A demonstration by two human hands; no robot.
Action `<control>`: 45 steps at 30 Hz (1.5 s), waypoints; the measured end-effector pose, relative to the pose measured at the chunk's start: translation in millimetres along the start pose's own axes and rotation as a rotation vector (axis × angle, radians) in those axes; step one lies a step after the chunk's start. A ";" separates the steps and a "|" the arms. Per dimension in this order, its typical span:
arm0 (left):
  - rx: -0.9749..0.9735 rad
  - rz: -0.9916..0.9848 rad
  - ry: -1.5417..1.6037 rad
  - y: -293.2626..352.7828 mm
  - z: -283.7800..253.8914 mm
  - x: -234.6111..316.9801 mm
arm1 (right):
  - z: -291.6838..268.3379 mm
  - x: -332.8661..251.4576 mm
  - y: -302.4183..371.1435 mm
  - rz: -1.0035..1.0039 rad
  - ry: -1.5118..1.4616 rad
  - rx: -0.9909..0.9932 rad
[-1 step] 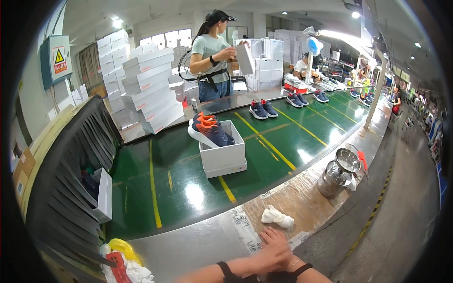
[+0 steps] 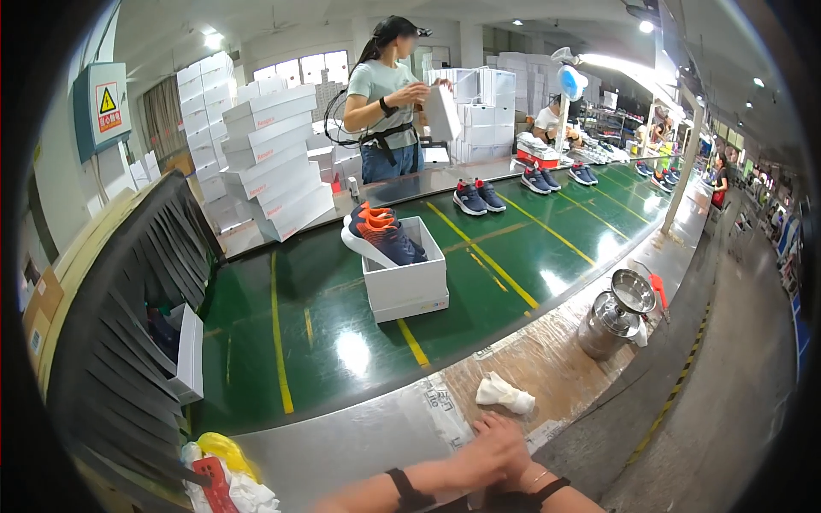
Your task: Inspecting shoe soles for quality and cleaning them with a heat gun and cloth in a factory setting.
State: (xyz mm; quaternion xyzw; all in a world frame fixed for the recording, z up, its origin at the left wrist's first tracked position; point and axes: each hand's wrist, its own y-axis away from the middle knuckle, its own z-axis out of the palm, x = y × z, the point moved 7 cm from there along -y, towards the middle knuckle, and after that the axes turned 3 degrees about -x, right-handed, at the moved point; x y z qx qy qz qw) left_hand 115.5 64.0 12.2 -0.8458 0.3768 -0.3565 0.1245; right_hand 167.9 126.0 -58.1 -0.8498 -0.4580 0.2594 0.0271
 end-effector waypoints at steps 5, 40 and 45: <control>0.104 -0.224 -0.399 1.2 -159.1 -69.8 | -50.6 -14.2 -9.6 0.071 0.095 0.145; 0.775 -0.943 1.118 44.0 -238.2 -130.3 | -133.4 2.1 -13.1 0.265 -0.339 0.382; 0.609 -1.011 1.732 62.5 -78.9 -118.9 | -173.1 -59.6 -10.5 0.081 -0.233 0.479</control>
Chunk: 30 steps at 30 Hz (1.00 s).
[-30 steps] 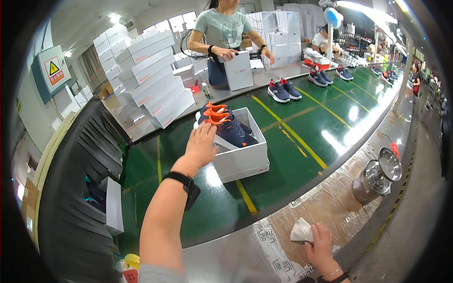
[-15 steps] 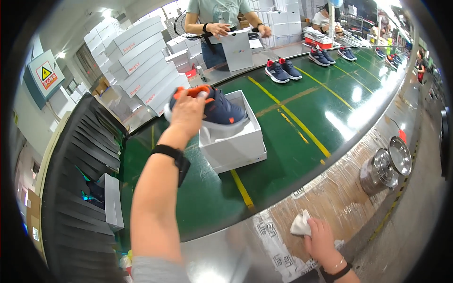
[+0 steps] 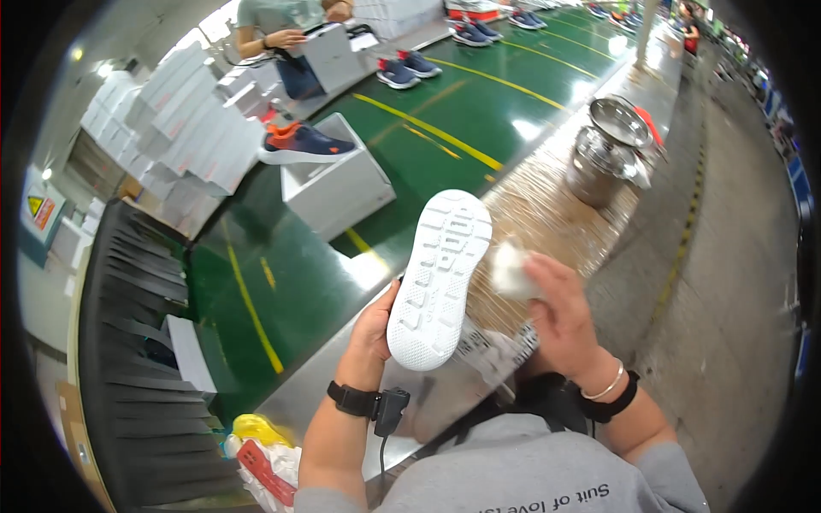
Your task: Inspecting shoe soles for quality and cleaning them with a heat gun and cloth in a factory setting.
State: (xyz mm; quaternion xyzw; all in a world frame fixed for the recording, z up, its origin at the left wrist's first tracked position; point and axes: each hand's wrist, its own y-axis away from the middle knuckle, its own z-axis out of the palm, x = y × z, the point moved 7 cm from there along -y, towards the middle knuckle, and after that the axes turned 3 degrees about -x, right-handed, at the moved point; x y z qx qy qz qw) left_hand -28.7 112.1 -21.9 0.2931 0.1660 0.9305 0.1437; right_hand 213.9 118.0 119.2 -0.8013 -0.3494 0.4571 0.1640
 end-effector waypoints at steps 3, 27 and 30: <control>-0.047 -0.158 -0.011 -14.2 -10.2 -49.8 | 32.4 -38.8 23.0 -0.308 0.141 -0.201; 0.183 -0.173 -0.278 -17.3 14.8 -59.8 | 58.1 143.8 -42.8 0.222 0.302 -0.211; 0.214 -0.130 -0.443 -16.2 -8.0 -49.5 | 60.6 180.1 -45.2 0.335 0.340 -0.319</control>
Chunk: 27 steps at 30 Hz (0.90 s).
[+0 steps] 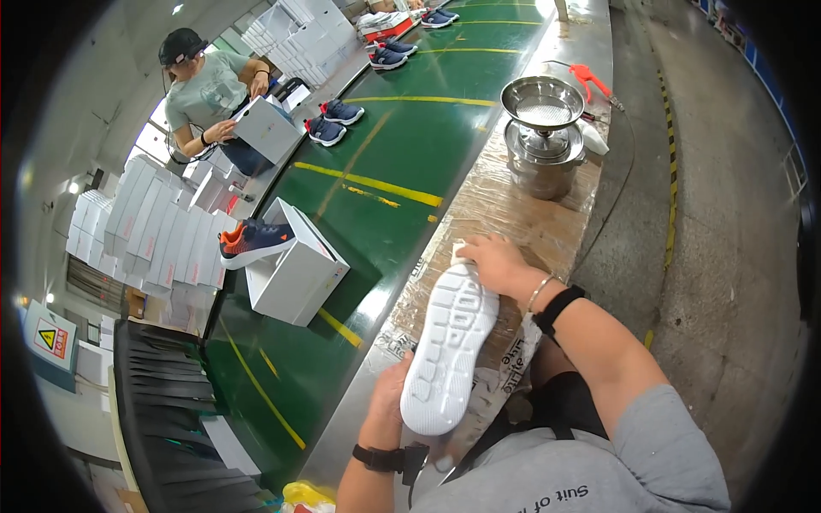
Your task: Inspecting shoe soles for quality and cleaning them with a heat gun and cloth in a factory setting.
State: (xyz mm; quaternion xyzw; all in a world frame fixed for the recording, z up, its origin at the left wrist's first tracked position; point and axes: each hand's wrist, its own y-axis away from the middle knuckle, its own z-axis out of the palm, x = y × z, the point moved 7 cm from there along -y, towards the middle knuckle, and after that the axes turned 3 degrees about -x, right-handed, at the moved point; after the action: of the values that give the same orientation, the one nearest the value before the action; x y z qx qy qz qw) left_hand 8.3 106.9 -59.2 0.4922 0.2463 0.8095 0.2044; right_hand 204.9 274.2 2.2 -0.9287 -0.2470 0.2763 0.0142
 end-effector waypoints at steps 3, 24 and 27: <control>0.131 0.125 -0.080 21.6 -13.8 26.3 | -2.4 5.6 2.1 -0.017 -0.153 0.036; 0.691 0.458 -2.204 40.4 -106.3 342.0 | -6.1 -60.2 61.7 -0.065 -0.658 -0.100; 0.763 0.569 -1.596 53.1 -134.0 398.0 | 3.1 -59.7 44.1 0.014 -0.682 -0.130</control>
State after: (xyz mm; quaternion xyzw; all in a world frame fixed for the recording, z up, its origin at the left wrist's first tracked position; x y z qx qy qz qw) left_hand -288.6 266.4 196.9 0.9792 0.1522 0.1151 -0.0687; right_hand 179.8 207.3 22.6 -0.7836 -0.2483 0.5544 -0.1303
